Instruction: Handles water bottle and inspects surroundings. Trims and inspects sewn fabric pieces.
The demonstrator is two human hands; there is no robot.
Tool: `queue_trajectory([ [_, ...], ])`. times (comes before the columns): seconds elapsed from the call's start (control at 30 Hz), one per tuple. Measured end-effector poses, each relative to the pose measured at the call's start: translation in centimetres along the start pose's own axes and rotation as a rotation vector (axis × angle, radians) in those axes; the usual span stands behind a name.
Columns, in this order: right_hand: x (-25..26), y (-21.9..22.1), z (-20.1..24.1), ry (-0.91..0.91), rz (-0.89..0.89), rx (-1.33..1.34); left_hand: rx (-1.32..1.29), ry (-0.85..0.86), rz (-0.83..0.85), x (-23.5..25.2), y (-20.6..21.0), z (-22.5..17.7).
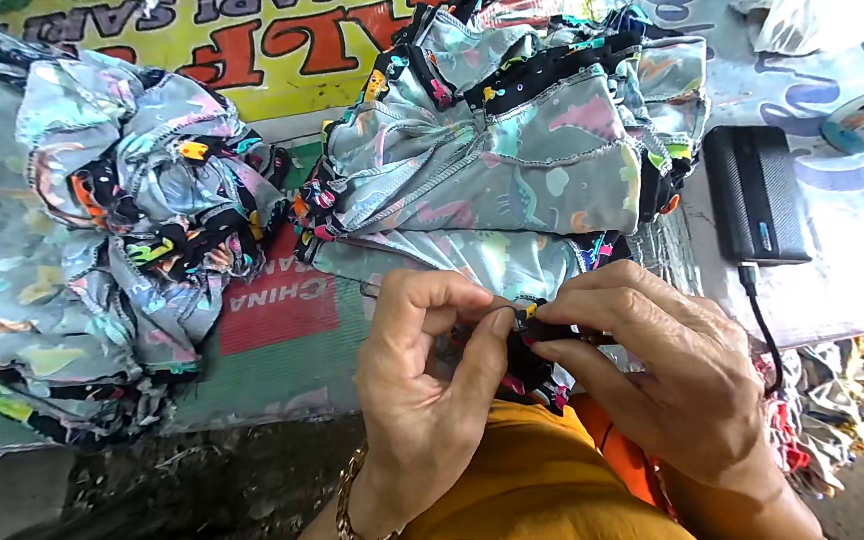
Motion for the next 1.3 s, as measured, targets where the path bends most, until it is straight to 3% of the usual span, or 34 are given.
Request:
queue_trajectory([
  [0.83,-0.6,1.0,-0.4,0.054,-0.028,-0.079,0.248,0.164,0.013,-1.3,0.3,-1.2],
  [1.0,-0.5,1.0,-1.7,0.087,0.146,0.152,0.164,0.087,0.007,-1.1,-0.3,-0.4],
  [1.3,1.7,2.3,-1.3,0.058,-0.016,0.214,-0.064,-0.068,-0.034,-1.4,0.0,1.3],
])
Point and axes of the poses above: each hand's wrist, its own x-axis towards the middle knuckle, its own y-axis out of the palm, z = x × y, the point moved 9 cm from there along x, towards the middle knuckle, and after that the axes turned 13 degrees about y, right-handed, at the moved point
